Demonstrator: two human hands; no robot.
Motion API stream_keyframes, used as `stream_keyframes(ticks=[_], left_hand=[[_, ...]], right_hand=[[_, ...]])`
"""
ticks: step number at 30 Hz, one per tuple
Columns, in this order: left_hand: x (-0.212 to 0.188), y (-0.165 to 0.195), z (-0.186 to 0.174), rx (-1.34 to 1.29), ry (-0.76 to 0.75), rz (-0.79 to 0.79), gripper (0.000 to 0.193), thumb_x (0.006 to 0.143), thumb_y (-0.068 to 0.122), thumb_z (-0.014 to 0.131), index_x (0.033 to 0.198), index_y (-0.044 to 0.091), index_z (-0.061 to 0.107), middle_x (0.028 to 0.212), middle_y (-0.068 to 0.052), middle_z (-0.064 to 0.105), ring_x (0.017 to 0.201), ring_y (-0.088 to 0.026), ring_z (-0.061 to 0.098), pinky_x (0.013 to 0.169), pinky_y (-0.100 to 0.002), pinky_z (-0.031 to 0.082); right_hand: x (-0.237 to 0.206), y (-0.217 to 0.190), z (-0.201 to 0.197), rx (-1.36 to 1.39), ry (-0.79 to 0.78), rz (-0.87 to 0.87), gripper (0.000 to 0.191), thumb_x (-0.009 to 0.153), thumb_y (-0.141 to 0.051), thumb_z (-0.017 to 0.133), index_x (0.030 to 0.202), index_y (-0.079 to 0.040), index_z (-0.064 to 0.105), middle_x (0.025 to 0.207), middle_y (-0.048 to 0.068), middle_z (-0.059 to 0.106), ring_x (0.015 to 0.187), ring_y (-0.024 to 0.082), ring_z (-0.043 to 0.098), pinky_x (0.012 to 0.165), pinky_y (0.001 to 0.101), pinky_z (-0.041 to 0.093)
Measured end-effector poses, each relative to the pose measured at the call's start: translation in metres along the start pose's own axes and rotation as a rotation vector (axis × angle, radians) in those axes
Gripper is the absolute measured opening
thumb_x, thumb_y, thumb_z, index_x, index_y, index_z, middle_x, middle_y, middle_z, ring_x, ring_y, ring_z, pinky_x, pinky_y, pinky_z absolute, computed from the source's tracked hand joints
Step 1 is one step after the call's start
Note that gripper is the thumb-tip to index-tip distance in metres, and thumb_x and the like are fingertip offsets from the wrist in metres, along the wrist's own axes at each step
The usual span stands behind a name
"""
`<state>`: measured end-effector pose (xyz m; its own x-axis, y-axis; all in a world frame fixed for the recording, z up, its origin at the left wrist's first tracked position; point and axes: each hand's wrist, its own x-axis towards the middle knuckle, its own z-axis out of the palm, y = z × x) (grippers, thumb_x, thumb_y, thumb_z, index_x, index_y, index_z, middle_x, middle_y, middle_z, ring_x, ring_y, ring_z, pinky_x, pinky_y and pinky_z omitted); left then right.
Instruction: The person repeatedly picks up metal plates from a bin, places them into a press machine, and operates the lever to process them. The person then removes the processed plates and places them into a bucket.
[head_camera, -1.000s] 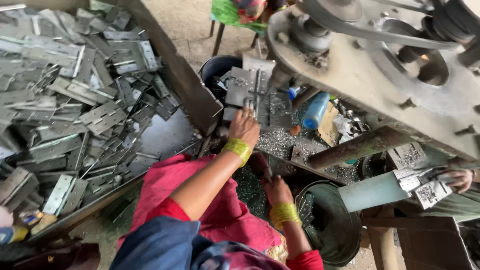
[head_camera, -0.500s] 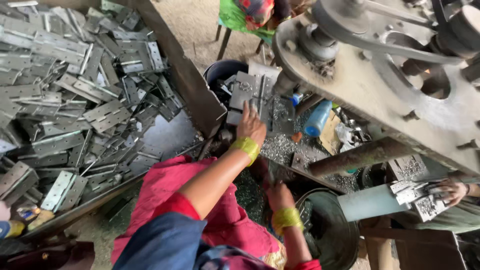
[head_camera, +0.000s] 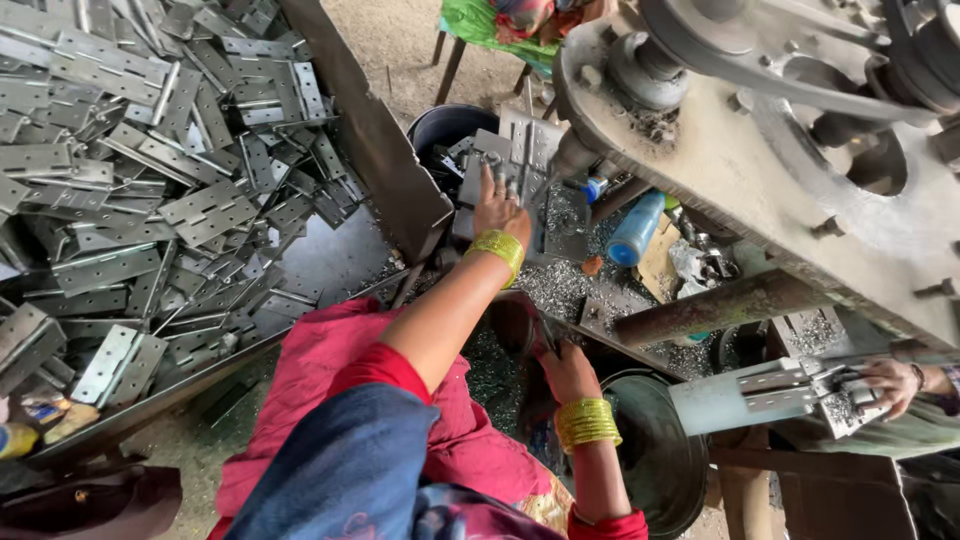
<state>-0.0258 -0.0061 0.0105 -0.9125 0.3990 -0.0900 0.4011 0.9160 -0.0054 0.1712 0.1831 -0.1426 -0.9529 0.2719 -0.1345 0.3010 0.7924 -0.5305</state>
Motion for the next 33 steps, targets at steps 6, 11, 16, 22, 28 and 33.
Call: stream_keyframes(ticks=[6, 11, 16, 22, 28, 33], left_hand=[[0.0, 0.002, 0.002, -0.1, 0.042, -0.039, 0.043, 0.099, 0.017, 0.046, 0.14, 0.011, 0.061, 0.168, -0.013, 0.026, 0.155, -0.037, 0.015, 0.118, -0.065, -0.009], [0.006, -0.002, 0.003, -0.129, 0.078, -0.069, 0.047, 0.1, 0.02, 0.043, 0.144, 0.009, 0.055, 0.166, -0.01, 0.029, 0.157, -0.038, 0.01, 0.119, -0.064, -0.01], [0.026, -0.001, 0.004, -0.034, 0.003, -0.096, 0.045, 0.102, 0.019, 0.04, 0.144, 0.011, 0.057, 0.168, -0.013, 0.027, 0.157, -0.04, 0.01, 0.118, -0.065, -0.009], [0.027, 0.0, 0.007, -0.079, 0.112, -0.108, 0.048, 0.103, 0.026, 0.039, 0.147, 0.012, 0.055, 0.165, -0.01, 0.03, 0.156, -0.034, 0.012, 0.121, -0.066, -0.007], [0.02, -0.002, -0.007, -0.072, 0.043, -0.072, 0.047, 0.102, 0.024, 0.043, 0.144, 0.012, 0.057, 0.169, -0.007, 0.022, 0.158, -0.039, 0.008, 0.12, -0.064, -0.006], [0.018, -0.001, -0.001, -0.081, 0.014, -0.074, 0.049, 0.101, 0.019, 0.04, 0.148, 0.01, 0.051, 0.17, -0.007, 0.016, 0.156, -0.036, 0.006, 0.12, -0.063, -0.008]], right_hand=[[-0.03, -0.011, 0.033, -0.016, 0.056, 0.175, 0.05, 0.091, -0.05, 0.066, 0.103, -0.001, 0.066, 0.096, 0.029, 0.071, 0.098, 0.05, 0.065, 0.082, 0.0539, 0.052], [-0.006, 0.002, 0.006, -0.073, -0.049, 0.072, 0.041, 0.084, -0.036, 0.065, 0.109, -0.004, 0.066, 0.096, 0.03, 0.072, 0.096, 0.048, 0.07, 0.08, 0.0519, 0.057], [-0.012, -0.001, 0.009, -0.129, 0.017, 0.13, 0.046, 0.087, -0.044, 0.066, 0.107, -0.002, 0.067, 0.1, 0.031, 0.07, 0.1, 0.05, 0.067, 0.085, 0.0544, 0.054], [-0.038, -0.018, 0.021, -0.091, 0.018, 0.202, 0.048, 0.087, -0.047, 0.066, 0.107, -0.003, 0.067, 0.102, 0.029, 0.07, 0.104, 0.049, 0.065, 0.088, 0.0554, 0.052], [-0.012, -0.027, -0.015, -0.129, -0.028, 0.098, 0.05, 0.087, -0.049, 0.067, 0.107, -0.004, 0.069, 0.102, 0.03, 0.07, 0.106, 0.048, 0.066, 0.088, 0.0534, 0.053], [-0.035, -0.009, 0.039, 0.002, 0.063, 0.177, 0.051, 0.089, -0.051, 0.064, 0.108, -0.004, 0.066, 0.097, 0.029, 0.071, 0.099, 0.049, 0.066, 0.082, 0.0548, 0.053]])
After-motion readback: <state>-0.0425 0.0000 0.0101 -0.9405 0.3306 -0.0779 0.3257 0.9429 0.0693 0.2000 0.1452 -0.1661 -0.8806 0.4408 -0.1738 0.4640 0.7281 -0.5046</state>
